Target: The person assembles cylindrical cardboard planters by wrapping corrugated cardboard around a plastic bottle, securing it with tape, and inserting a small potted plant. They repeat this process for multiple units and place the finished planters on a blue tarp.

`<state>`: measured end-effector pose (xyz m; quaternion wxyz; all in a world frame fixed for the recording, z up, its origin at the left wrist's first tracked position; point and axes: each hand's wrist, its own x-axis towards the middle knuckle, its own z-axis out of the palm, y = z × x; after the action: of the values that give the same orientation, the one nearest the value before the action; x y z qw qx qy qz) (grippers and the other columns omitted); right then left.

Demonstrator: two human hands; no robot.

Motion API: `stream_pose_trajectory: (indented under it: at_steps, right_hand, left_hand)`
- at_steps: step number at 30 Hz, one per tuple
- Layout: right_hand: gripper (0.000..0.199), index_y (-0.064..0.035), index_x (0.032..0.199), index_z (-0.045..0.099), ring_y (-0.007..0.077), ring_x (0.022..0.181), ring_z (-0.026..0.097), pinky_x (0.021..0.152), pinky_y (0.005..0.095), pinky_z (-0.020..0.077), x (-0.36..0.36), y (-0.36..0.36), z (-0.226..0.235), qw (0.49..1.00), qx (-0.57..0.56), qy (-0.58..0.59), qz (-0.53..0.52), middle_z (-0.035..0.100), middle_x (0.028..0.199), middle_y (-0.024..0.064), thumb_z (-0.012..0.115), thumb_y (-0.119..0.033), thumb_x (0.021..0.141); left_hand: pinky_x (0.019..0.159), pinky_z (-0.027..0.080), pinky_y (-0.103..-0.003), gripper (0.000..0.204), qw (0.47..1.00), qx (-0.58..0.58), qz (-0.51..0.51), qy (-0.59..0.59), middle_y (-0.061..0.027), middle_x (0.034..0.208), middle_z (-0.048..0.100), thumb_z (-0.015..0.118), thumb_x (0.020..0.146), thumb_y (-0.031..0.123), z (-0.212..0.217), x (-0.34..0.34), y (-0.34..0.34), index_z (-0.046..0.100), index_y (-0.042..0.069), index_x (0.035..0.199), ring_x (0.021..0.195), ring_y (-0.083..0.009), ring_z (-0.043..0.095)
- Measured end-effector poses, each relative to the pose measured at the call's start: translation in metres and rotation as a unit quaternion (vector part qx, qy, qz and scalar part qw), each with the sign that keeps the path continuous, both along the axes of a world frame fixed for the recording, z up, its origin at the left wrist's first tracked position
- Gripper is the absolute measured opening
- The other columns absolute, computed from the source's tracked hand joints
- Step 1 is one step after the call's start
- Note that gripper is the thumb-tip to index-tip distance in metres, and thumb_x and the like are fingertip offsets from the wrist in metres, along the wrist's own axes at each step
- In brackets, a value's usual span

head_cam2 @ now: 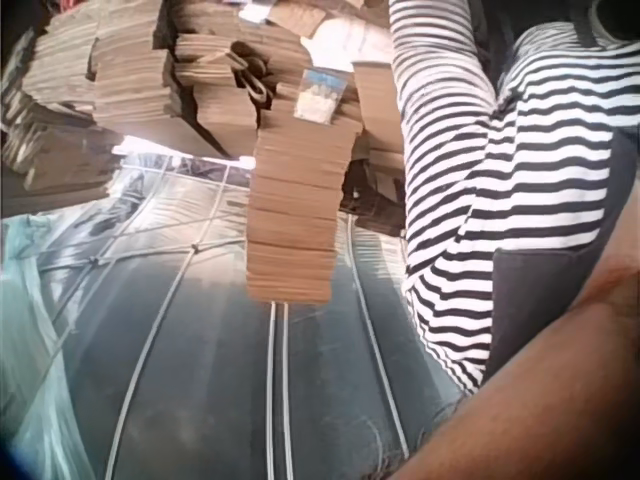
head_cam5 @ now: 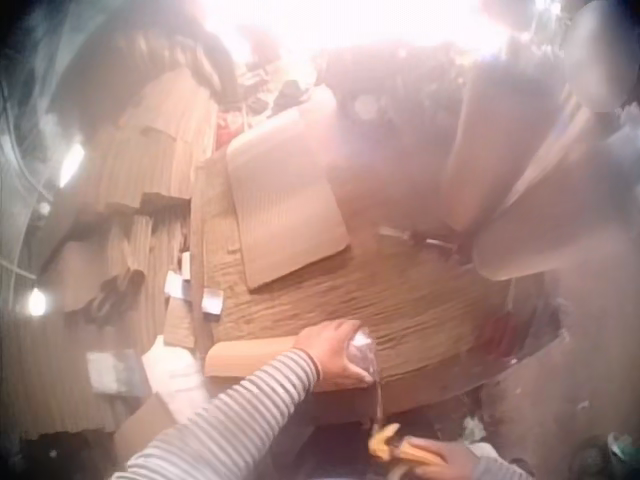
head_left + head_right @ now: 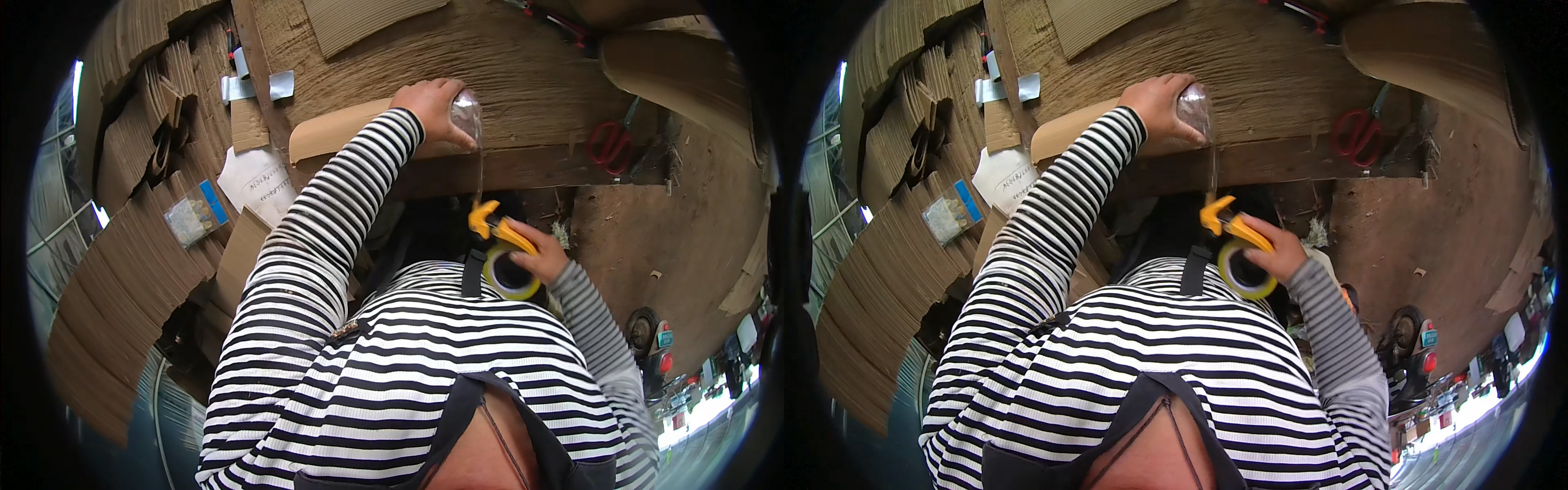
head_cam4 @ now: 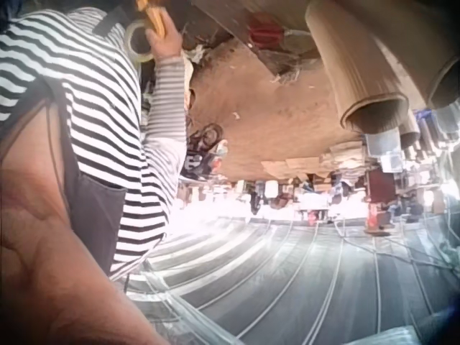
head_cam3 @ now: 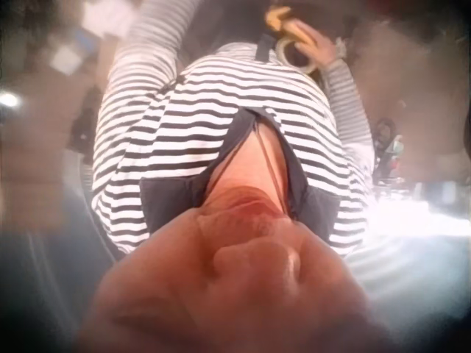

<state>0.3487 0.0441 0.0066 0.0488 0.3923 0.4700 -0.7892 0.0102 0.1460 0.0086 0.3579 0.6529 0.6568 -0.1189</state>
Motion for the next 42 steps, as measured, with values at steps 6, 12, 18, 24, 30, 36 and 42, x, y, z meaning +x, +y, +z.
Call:
stream_pose_trajectory:
  at_steps: [6,12,18,24,30,36,42]
  right_hand:
    - [0.067,-0.0104,0.142,0.051,0.026,0.114,0.063,0.105,0.034,0.0464,-0.198,0.052,-0.025,0.977,-0.034,0.036,0.208,0.063,0.131,0.014,0.075,-0.019,0.08]
    - [0.066,-0.0149,0.141,0.055,0.0252,0.108,0.066,0.099,0.0326,0.0499,-0.213,-0.013,-0.007,0.976,0.042,0.016,0.213,0.066,0.126,0.0144,0.074,-0.03,0.08]
    - [0.066,-0.0126,0.143,0.052,0.0214,0.106,0.065,0.097,0.0286,0.0501,-0.106,0.028,-0.003,0.984,0.089,-0.121,0.101,0.065,0.125,0.013,0.075,-0.019,0.082]
    - [0.069,-0.0124,0.146,0.046,0.0238,0.118,0.061,0.104,0.0294,0.0457,-0.03,0.025,0.038,0.957,0.135,-0.255,-0.014,0.06,0.135,0.0142,0.073,-0.014,0.083]
    - [0.071,-0.016,0.149,0.043,0.0259,0.118,0.061,0.105,0.0316,0.0458,-0.022,0.012,0.061,0.932,0.136,-0.325,-0.084,0.056,0.14,0.0146,0.073,-0.012,0.085]
    - [0.071,-0.014,0.149,0.044,0.024,0.119,0.06,0.103,0.0306,0.0464,-0.024,0.024,0.079,0.946,0.17,-0.266,-0.072,0.056,0.139,0.0138,0.073,-0.01,0.084]
    - [0.07,-0.0095,0.147,0.046,0.0212,0.119,0.059,0.101,0.0288,0.047,0.001,0.034,0.068,0.942,0.211,-0.188,-0.179,0.056,0.138,0.014,0.072,-0.005,0.082]
  left_hand:
    - [0.105,0.045,-0.037,0.104,0.99,-0.033,0.054,-0.125,-0.0172,0.133,0.061,0.083,0.059,0.066,-0.045,-0.036,0.042,0.053,0.005,0.138,0.121,-0.0308,0.059]
    - [0.112,0.037,-0.043,0.101,0.992,0.115,0.039,-0.047,-0.0183,0.15,0.043,0.063,0.081,0.07,-0.015,-0.046,0.031,0.029,0.007,0.153,0.136,-0.0323,0.045]
    - [0.117,0.028,-0.044,0.098,0.978,0.203,-0.034,0.019,-0.0183,0.153,0.036,0.063,0.084,0.063,-0.02,-0.084,-0.044,0.027,0.003,0.152,0.141,-0.033,0.034]
    - [0.111,0.039,-0.041,0.073,0.963,0.158,0.191,-0.106,-0.016,0.143,0.049,0.07,0.088,0.038,-0.025,-0.197,-0.118,0.038,0.013,0.148,0.131,-0.0328,0.048]
    - [0.113,0.037,-0.039,0.069,0.963,0.114,0.241,0.035,-0.0172,0.147,0.045,0.066,0.085,0.007,-0.084,-0.283,-0.188,0.041,0.019,0.148,0.134,-0.0339,0.045]
    - [0.112,0.036,-0.034,0.057,0.898,0.162,0.331,-0.242,-0.0139,0.14,0.053,0.065,0.09,0.01,-0.07,-0.293,-0.159,0.049,0.018,0.145,0.133,-0.0279,0.047]
    - [0.107,0.043,-0.036,0.06,0.896,0.324,0.256,-0.161,-0.0168,0.133,0.06,0.051,0.092,0.0,0.092,-0.169,-0.064,0.04,0.017,0.149,0.124,-0.0288,0.057]
